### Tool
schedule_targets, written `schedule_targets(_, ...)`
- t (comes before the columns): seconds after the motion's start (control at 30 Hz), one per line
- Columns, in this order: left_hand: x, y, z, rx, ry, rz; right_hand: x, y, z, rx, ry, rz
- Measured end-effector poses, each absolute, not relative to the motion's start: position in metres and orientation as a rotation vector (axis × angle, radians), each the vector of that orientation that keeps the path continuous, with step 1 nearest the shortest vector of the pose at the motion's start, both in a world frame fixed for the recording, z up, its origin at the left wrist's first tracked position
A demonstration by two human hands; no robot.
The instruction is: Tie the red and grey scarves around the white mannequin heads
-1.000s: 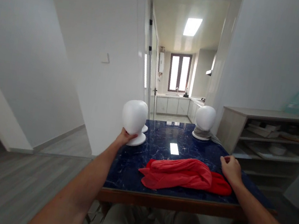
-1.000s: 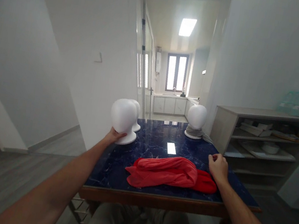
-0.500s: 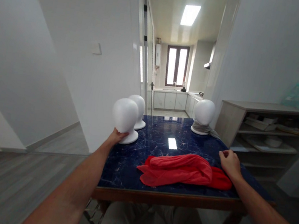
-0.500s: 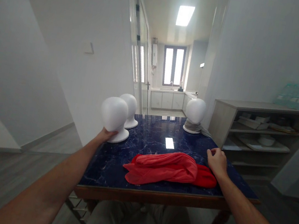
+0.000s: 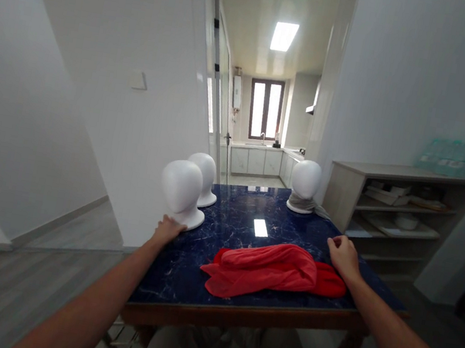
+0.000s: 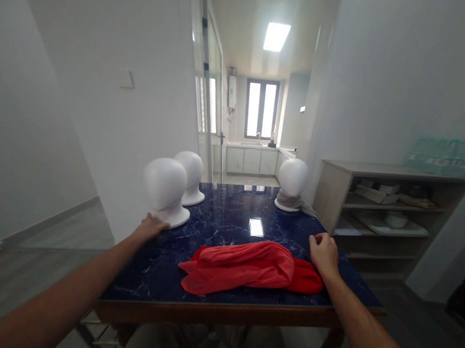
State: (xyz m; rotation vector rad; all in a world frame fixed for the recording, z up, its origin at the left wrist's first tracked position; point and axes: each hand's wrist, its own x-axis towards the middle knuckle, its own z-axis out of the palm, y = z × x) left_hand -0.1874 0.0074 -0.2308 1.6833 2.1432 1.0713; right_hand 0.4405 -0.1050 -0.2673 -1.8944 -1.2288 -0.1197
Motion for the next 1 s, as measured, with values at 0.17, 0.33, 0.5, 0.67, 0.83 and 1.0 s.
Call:
schedule_targets(0.17,-0.164,-0.044,-0.236,1.627,2.183,0.944,0.437,-0.105,-0.266,-1.916,-1.226,-0.134)
schedule_targets(0.33,-0.098,-0.108,-0.226,2.031,1.421,0.886,0.435,-0.106,-0.264,-1.939,-1.241,-0.151)
schedule_targets(0.5,-0.019,-0.139,-0.21,2.491,0.877,0.53,0.44,-0.106,-0.265,-1.979,-1.263,-0.145)
schedule_targets(0.67,0.014,-0.12,-0.198,2.611,0.824,0.489,0.449,-0.089,-0.265,-2.028,-1.246,-0.114)
schedule_targets(0.83,-0.006,-0.078,-0.202,2.272,0.75,0.716,0.454,-0.046,-0.246,-2.044,-1.306,-0.027)
schedule_targets(1.0,-0.026,-0.042,-0.226,1.804,1.092,1.292,0.466,0.009,-0.22,-2.107,-1.355,-0.034)
